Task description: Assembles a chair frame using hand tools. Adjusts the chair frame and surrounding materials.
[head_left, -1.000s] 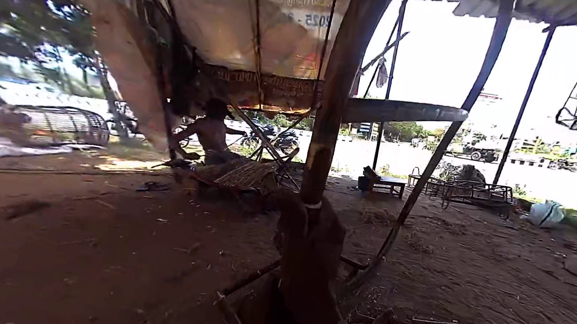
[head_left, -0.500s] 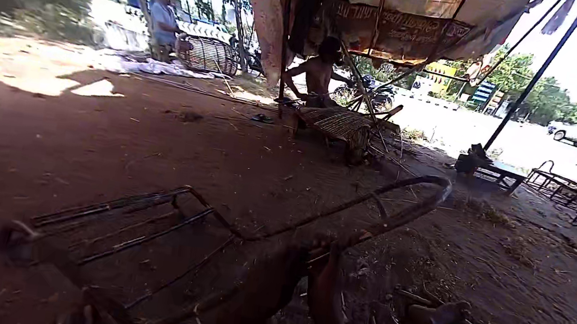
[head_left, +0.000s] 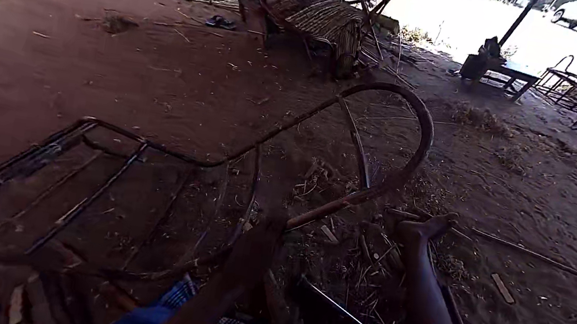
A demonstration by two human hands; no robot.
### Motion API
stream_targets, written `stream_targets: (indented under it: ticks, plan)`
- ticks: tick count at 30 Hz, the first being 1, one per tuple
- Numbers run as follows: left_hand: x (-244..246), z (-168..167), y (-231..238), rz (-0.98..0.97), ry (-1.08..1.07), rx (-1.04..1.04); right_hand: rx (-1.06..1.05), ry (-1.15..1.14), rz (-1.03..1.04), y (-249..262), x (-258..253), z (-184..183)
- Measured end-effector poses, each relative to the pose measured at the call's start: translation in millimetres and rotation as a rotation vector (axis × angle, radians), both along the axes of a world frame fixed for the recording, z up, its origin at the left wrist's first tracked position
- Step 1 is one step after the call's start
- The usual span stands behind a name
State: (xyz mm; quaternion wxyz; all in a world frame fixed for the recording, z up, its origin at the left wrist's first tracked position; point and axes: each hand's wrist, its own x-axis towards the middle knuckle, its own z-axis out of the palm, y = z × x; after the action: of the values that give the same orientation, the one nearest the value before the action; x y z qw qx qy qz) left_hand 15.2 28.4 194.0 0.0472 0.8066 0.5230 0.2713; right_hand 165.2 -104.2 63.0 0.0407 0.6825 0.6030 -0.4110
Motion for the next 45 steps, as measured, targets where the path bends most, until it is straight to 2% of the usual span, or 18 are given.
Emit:
stream_targets:
  ticks: [3,6,9,13,20,23,25,28,29,33,36,38,40,43,45]
  plan:
    - [1.7,-2.8,-0.1,-0.003,0.021,0.015,0.041,-0.012,-0.158,3.1,-3.2,1.3]
    - [3.4,-11.1,-0.8,0.001,0.041,0.023,0.101,-0.076,-0.284,17.1,28.0,10.6]
    - [8.4,-24.7,-3.4,-0.04,0.065,0.0,0.045,-0.182,-0.327,9.5,58.9,3.9]
    - [13.1,-65.5,-10.7,-0.071,0.112,0.003,0.063,-0.267,-0.424,24.2,70.9,-7.7]
    - [28.5,-128.5,-7.8,-0.085,0.157,-0.034,-0.03,-0.384,-0.257,39.9,62.7,6.0]
    - [41.5,-149.9,-5.9,-0.075,0.249,-0.164,-0.037,-0.343,-0.21,38.0,59.9,12.4]
    - [49.1,-158.9,-5.7,-0.076,0.284,-0.26,0.11,-0.284,-0.23,36.7,64.5,20.4]
    - [48.8,-169.1,-5.4,-0.086,0.246,-0.161,0.653,-0.188,-0.164,53.2,88.9,11.9]
    - [45.5,-172.1,-6.4,-0.093,0.237,-0.117,0.731,-0.176,-0.092,65.0,98.6,7.5]
    - [42.5,-170.9,-5.2,-0.104,0.238,-0.069,0.647,-0.142,0.233,119.5,128.1,0.6]
    - [48.2,-151.7,-3.5,-0.07,0.37,-0.302,0.504,-0.158,0.391,141.3,132.3,4.4]
    - [65.8,-131.6,6.4,-0.036,0.529,-0.571,0.439,-0.197,0.438,148.3,133.6,7.7]
    - [78.6,-116.1,15.4,-0.037,0.645,-0.72,0.432,-0.215,0.469,149.3,132.6,11.8]
    - [84.6,-107.5,20.6,-0.045,0.691,-0.774,0.502,-0.224,0.482,145.1,132.8,14.1]
    - [82.9,-116.1,17.4,-0.039,0.699,-0.723,0.58,-0.229,0.468,142.5,134.6,2.0]
